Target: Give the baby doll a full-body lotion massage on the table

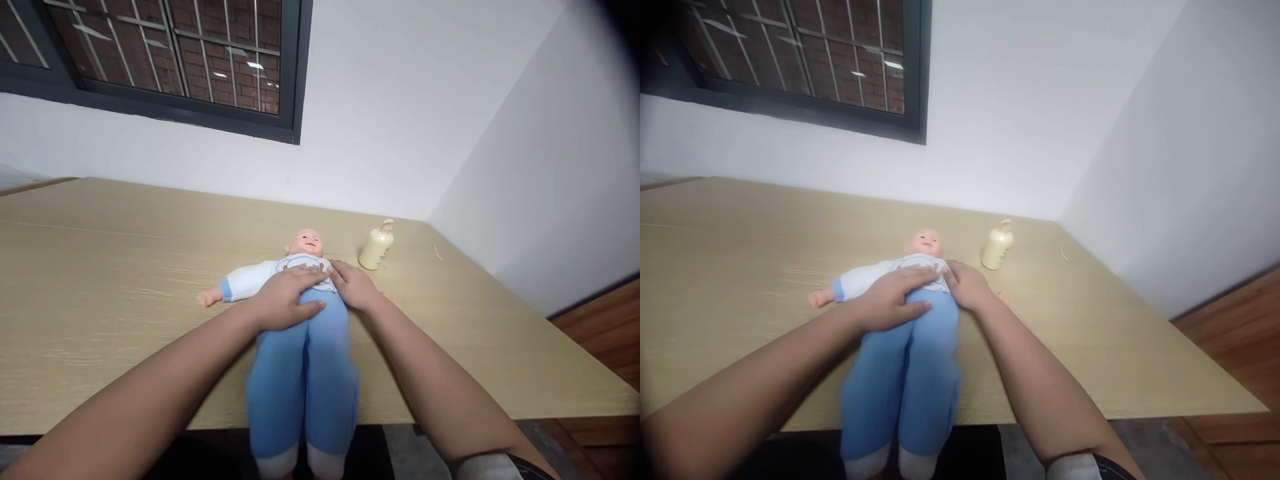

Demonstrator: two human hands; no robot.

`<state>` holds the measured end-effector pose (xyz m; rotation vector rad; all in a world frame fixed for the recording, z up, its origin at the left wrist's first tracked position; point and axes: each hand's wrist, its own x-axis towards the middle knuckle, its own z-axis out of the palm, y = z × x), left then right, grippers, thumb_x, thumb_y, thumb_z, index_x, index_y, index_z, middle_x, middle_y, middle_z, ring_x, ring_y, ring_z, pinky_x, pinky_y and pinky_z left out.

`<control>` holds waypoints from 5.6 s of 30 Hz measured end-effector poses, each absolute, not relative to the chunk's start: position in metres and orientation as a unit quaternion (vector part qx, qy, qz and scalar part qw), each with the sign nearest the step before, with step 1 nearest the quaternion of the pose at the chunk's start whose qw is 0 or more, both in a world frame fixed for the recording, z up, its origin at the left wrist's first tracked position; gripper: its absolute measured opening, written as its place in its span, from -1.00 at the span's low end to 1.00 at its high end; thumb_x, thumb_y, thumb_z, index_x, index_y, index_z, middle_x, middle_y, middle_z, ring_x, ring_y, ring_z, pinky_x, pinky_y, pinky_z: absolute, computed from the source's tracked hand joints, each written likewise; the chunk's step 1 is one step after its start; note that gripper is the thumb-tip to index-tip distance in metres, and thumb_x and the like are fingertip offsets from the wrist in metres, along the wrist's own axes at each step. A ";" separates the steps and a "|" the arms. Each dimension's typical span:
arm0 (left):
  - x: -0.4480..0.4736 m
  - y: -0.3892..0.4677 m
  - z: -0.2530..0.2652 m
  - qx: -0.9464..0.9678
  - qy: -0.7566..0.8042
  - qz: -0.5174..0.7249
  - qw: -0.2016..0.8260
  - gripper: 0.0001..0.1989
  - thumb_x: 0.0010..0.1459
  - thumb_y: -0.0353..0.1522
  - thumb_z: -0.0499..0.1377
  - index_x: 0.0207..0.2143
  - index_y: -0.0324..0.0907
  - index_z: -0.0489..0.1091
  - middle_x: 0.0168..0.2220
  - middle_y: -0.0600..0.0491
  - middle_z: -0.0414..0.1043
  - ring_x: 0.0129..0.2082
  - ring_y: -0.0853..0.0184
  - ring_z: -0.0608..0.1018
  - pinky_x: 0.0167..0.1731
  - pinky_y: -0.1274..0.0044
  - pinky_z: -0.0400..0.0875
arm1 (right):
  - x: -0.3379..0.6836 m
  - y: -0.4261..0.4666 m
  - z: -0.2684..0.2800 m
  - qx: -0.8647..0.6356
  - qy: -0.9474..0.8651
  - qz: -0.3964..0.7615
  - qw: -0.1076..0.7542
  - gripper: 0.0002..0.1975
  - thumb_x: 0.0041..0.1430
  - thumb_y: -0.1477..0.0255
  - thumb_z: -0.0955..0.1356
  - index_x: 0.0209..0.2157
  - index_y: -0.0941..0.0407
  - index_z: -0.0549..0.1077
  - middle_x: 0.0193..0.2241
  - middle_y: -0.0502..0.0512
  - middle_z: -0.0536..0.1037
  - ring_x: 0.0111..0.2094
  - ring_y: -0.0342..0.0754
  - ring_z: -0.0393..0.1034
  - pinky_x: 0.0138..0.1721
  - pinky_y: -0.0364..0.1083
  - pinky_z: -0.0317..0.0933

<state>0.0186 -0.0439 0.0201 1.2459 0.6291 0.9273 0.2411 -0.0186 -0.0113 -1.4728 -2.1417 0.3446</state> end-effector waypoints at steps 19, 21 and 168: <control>-0.008 0.026 -0.019 0.736 0.480 0.371 0.299 -0.61 0.28 -0.20 0.01 -0.01 -0.09 0.52 -0.01 0.02 0.55 0.01 0.14 0.53 0.05 0.38 0.34 | 0.244 -0.016 -0.011 -0.515 -0.811 0.097 0.260 -0.55 0.41 0.19 0.09 0.14 0.01 0.39 0.00 0.11 0.55 0.03 0.07 0.39 0.11 0.09 0.20; -0.008 0.028 -0.020 0.742 0.488 0.366 0.279 -0.60 0.29 -0.20 -0.02 -0.01 -0.08 0.52 0.01 0.04 0.54 0.03 0.17 0.52 0.05 0.40 0.35 | 0.242 -0.018 -0.009 -0.509 -0.810 0.057 0.286 -0.59 0.40 0.24 0.13 0.10 0.05 0.43 -0.02 0.13 0.56 0.03 0.08 0.39 0.18 0.14 0.14; -0.083 0.035 0.010 0.851 0.440 0.102 0.269 -0.30 -0.22 -0.33 0.26 0.10 -0.08 0.42 0.02 0.02 0.52 -0.03 0.02 0.55 -0.15 0.43 0.45 | 0.304 -0.017 0.005 -0.625 -0.737 0.234 0.107 -0.39 -0.24 0.28 0.55 -0.04 -0.08 0.49 -0.19 0.04 0.60 -0.26 0.07 0.48 -0.33 -0.09 0.25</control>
